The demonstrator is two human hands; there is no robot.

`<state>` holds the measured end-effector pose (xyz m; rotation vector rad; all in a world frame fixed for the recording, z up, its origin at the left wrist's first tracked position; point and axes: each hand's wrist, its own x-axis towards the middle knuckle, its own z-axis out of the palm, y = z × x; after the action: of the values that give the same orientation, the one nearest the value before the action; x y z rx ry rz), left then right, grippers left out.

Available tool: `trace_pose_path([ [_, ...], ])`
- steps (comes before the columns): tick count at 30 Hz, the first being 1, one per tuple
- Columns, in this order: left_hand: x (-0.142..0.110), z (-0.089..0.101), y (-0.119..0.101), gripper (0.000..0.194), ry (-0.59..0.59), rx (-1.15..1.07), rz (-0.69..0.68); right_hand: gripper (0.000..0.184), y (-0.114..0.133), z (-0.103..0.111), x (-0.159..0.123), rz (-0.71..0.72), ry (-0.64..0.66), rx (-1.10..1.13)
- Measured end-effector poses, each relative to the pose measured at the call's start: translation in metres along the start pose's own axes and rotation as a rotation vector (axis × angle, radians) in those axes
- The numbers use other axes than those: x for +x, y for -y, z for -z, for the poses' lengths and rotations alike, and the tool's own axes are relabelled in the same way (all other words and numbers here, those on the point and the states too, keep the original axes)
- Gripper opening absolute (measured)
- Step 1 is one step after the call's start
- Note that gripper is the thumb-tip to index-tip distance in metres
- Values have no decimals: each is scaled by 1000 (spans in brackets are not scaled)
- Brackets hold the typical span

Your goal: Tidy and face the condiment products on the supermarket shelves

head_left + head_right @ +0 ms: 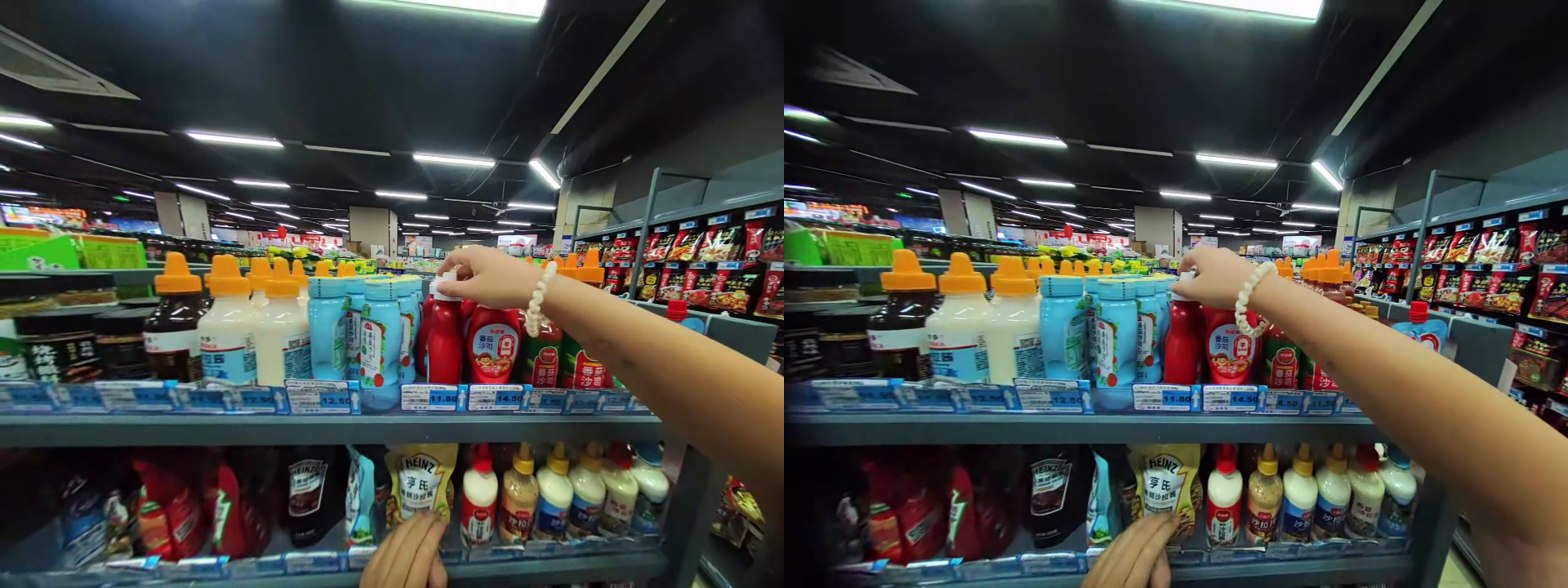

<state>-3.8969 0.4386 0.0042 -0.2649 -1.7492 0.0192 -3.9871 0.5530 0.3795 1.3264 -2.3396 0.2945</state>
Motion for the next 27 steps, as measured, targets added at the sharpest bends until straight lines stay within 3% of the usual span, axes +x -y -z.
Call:
trace_pose_path([
  [2,29,21,17,36,-62,-51,6,25,0,2,6,7,69,65],
  [5,82,51,46,43,-179,-97,68,25,-4,0,12,-8,63,110],
  [8,135,75,72,40,-211,33,206,41,-3,-8,16,-75,-16,-29],
  [11,176,89,87,37,-181,65,251,53,2,-14,19,-97,-137,-213],
  [15,212,91,95,33,-102,-57,209,54,1,-9,20,-88,-71,-134],
  [21,248,78,107,39,109,-115,186,56,-16,12,21,102,406,292],
  [27,261,73,120,34,270,-177,212,54,-25,14,28,168,463,366],
])
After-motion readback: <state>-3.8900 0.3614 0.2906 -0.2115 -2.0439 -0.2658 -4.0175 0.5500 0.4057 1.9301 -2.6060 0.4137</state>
